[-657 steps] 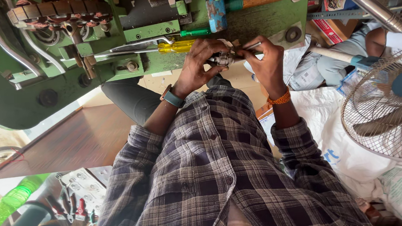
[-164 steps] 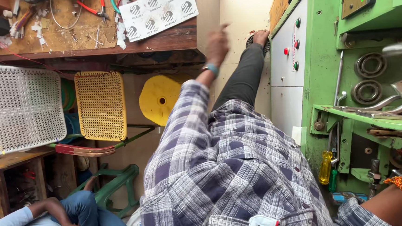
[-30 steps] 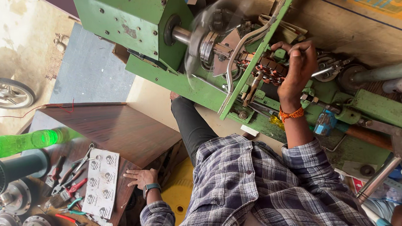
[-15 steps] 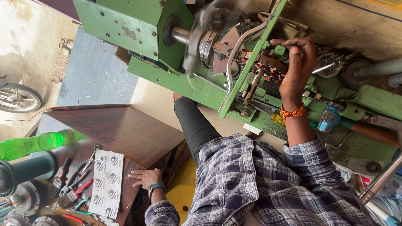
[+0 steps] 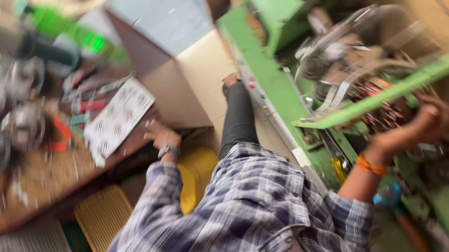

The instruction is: The person uses a screwdriver to adjust components inside a green electrical machine, then removes a small metal part to clean it with a tool. They repeatedly operate a lever on the machine while making further adjustments to internal wiring and parts.

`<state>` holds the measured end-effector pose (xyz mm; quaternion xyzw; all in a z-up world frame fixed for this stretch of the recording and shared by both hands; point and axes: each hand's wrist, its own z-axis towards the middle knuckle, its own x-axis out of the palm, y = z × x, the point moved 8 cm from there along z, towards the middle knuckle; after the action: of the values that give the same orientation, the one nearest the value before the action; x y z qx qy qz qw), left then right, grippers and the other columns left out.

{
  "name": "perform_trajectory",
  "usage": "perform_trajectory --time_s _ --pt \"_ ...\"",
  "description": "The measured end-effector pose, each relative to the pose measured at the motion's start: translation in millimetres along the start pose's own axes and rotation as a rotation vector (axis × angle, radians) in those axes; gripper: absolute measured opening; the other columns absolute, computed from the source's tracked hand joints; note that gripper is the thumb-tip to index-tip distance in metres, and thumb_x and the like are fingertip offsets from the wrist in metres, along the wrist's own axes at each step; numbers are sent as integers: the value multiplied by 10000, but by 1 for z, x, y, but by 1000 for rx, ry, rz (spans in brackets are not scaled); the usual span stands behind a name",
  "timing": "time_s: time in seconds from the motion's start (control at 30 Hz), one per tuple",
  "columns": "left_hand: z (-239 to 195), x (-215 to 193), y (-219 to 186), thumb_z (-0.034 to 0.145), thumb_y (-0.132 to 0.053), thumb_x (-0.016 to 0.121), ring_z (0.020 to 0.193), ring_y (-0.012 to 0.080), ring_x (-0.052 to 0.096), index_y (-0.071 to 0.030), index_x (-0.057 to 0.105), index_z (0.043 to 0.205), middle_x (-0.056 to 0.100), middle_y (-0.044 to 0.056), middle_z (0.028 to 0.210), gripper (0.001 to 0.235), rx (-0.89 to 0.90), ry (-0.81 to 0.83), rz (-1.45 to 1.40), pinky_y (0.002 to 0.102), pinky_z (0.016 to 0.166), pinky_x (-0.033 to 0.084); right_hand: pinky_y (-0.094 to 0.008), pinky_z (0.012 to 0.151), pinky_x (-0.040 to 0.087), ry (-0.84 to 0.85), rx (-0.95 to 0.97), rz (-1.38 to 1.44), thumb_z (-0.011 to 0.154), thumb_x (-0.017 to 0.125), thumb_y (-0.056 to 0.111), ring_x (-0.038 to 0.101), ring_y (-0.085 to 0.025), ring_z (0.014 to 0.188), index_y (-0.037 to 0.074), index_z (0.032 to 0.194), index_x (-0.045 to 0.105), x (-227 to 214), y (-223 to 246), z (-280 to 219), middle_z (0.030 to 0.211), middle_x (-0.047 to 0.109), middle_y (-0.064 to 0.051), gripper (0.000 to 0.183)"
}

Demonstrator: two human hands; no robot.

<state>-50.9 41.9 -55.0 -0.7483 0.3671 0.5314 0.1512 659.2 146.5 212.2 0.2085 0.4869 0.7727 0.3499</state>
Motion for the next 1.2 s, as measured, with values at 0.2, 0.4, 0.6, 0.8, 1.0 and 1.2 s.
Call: perform_trajectory --time_s 0.2,0.4,0.6,0.8,1.0,1.2 --pt "6 9 2 862 -193 652 1474 649 91 1 0 1643 -97 213 1717 1035 -55 0 -9 602 986 506 -459 1031 569 -31 116 226 1140 572 218 610 -243 1092 27 1121 515 -22 -48 -1 1156 592 -135 199" --pt "4 12 -1 866 -185 654 1474 660 115 8 5 1643 -89 219 1714 1030 -53 -43 19 568 936 544 -459 1063 567 57 -7 97 1121 485 239 602 -231 1081 41 1100 498 -18 -25 -3 1123 564 -102 199" --pt "2 2 3 902 -216 558 1529 561 16 36 70 1625 2 236 1718 908 21 -55 96 713 1105 302 -386 929 506 42 44 6 1100 544 310 523 -203 971 29 931 520 5 7 1 988 492 -56 329" --pt "2 -9 -15 901 -305 552 1557 531 -54 140 119 1578 40 269 1722 919 180 -95 357 777 1128 54 -372 1010 460 72 42 -77 1108 503 331 543 -199 1007 -4 995 598 11 22 -7 1007 580 -61 367" --pt "-4 -17 -2 816 -423 750 1475 639 65 66 54 1623 -71 300 1688 1173 33 -64 99 670 1159 319 -339 970 462 27 132 72 1106 506 228 532 -184 960 9 996 504 11 28 -14 1006 561 -75 245" --pt "0 -27 -10 842 -418 751 1477 658 118 46 7 1659 -76 264 1729 1199 -30 -1 63 652 1111 407 -347 983 466 74 99 147 1087 457 172 610 -201 963 17 984 499 29 47 -3 1006 648 -117 190"
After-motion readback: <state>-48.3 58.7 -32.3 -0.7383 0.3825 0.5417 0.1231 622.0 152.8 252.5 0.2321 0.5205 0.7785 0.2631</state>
